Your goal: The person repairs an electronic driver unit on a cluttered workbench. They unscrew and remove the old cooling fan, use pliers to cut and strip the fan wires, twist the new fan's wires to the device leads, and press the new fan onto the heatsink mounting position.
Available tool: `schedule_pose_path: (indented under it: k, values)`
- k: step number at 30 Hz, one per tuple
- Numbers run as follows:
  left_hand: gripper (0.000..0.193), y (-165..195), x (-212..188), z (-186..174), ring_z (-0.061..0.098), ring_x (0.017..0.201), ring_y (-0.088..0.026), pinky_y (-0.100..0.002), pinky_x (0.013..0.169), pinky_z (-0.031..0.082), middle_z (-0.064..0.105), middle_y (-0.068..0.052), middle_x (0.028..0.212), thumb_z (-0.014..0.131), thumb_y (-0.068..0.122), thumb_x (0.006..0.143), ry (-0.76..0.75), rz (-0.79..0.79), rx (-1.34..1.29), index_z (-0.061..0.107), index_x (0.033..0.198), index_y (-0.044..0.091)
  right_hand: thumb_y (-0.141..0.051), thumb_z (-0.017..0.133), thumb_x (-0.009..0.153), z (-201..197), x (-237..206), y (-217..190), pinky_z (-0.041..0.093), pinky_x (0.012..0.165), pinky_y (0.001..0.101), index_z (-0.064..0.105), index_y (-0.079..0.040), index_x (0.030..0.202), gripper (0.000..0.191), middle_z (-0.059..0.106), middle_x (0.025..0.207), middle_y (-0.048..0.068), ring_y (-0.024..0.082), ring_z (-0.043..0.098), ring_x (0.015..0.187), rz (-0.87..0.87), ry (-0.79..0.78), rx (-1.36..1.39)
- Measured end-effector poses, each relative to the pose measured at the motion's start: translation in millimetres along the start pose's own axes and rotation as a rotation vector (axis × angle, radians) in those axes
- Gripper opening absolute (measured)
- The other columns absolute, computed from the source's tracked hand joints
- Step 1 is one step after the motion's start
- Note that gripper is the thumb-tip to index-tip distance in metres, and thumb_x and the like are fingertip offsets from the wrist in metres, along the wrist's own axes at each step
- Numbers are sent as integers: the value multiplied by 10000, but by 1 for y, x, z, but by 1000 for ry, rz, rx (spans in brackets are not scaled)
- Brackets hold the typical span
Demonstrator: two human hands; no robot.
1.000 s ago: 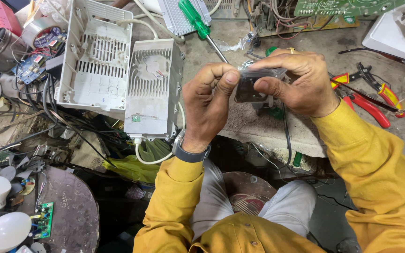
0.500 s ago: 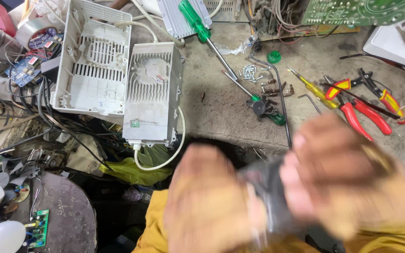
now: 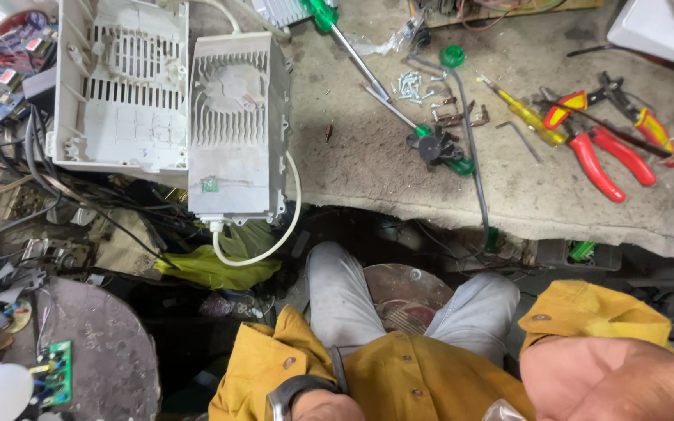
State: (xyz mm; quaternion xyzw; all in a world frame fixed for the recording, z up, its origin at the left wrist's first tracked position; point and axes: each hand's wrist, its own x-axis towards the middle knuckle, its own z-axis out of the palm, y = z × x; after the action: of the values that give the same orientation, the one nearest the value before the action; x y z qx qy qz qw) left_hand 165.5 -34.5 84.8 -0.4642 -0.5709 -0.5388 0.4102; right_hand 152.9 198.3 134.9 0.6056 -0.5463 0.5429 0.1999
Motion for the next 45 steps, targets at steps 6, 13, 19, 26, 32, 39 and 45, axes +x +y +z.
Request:
schedule_pose_path:
  k: [6, 13, 19, 26, 32, 39, 45]
  values:
    - [73, 3, -13, -5, 661, 817, -198, -280, 771, 569, 670, -89, 962, 669, 45, 1025, 29, -94, 55, 639, 1091, 42, -57, 769, 912, 12, 16, 5, 568, 774, 352, 689, -75, 1007, 126, 713, 1018, 70, 206, 711, 885, 36, 29, -5]
    - [81, -9, -20, 17, 661, 793, -228, -304, 762, 569, 677, -125, 936, 673, 23, 992, 45, -613, 269, 639, 1065, 28, -50, 765, 929, 50, -43, 45, 573, 755, 305, 693, -64, 1008, 108, 727, 1002, 65, 174, 719, 867, 580, 399, -347]
    - [165, -8, -20, -13, 673, 808, -228, -312, 716, 543, 693, -85, 970, 764, 68, 993, -243, -654, 230, 664, 1110, 10, -63, 778, 922, 55, -83, 40, 565, 838, 292, 703, -58, 1071, 167, 723, 1042, 89, 178, 714, 953, 780, 297, -320]
    - [205, -9, -9, -2, 695, 896, -252, -343, 762, 564, 705, -84, 1032, 715, 113, 1019, -426, -615, 268, 623, 1171, 12, -78, 814, 894, 48, -69, 34, 574, 791, 280, 743, -63, 1015, 141, 741, 986, 62, 170, 724, 905, 791, 207, -382]
    - [206, -11, 1, -4, 601, 771, -273, -399, 620, 497, 562, -66, 815, 696, 142, 735, -847, -311, 491, 582, 887, 64, -99, 805, 877, 48, -77, 29, 558, 790, 289, 717, -52, 961, 130, 724, 973, 72, 183, 702, 900, 789, 165, -351]
    - [208, -13, -3, 20, 536, 728, -229, -390, 605, 421, 498, -54, 811, 728, 150, 800, -685, -78, 380, 537, 838, 78, -153, 719, 1031, 66, -80, 9, 520, 766, 230, 666, -1, 953, 178, 689, 976, 86, 113, 625, 836, 870, 526, -257]
    - [233, -10, -19, 36, 528, 761, -222, -384, 613, 401, 497, -77, 864, 735, 135, 811, -571, 17, 278, 512, 839, 73, -162, 719, 1107, 67, -78, 5, 517, 724, 235, 642, 28, 1007, 227, 662, 994, 114, 113, 611, 796, 777, 756, -163]
